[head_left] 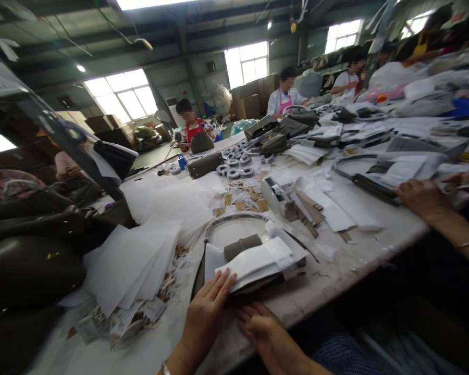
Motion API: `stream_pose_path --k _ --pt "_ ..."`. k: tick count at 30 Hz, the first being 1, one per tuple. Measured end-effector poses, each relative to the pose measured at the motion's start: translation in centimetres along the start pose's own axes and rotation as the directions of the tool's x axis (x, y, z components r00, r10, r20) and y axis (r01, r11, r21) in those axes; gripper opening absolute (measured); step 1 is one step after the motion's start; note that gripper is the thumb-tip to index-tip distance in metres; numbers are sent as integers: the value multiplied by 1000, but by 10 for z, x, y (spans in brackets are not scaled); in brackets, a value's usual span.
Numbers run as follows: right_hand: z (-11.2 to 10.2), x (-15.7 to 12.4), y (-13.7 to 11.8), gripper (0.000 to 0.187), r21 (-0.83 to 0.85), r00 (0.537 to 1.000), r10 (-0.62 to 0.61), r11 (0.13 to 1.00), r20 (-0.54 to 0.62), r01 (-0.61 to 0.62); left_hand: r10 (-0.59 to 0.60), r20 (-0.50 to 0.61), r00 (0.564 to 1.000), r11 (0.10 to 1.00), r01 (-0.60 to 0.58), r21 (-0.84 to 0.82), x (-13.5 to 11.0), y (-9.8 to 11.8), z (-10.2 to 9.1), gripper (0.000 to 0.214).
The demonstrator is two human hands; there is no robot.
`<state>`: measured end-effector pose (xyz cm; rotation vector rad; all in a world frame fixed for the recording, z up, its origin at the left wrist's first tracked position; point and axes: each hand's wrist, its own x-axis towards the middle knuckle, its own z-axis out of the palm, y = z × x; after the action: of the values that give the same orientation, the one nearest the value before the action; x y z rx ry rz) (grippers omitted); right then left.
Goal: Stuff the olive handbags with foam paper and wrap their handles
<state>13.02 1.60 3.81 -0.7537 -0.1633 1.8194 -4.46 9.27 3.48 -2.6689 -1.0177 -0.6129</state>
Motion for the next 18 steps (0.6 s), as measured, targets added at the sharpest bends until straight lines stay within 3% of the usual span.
stream_pose_path --k 5,9,12,18 --pt "2 0 -10 34 -97 1000 -25 995 -1 25 -53 -44 998 999 52 -10 -1 9 -1 61" --pt "4 -1 -20 41 -197 1000 10 980 22 -5 -78 -77 994 997 79 14 1 16 -1 65" --pt "4 -1 -20 44 -261 998 -51 963 46 61 -109 -74 991 994 110 7 1 17 -4 65" --pt "14 0 -17 43 -95 980 -180 978 80 188 -244 -145 959 969 248 13 -4 17 -2 62"
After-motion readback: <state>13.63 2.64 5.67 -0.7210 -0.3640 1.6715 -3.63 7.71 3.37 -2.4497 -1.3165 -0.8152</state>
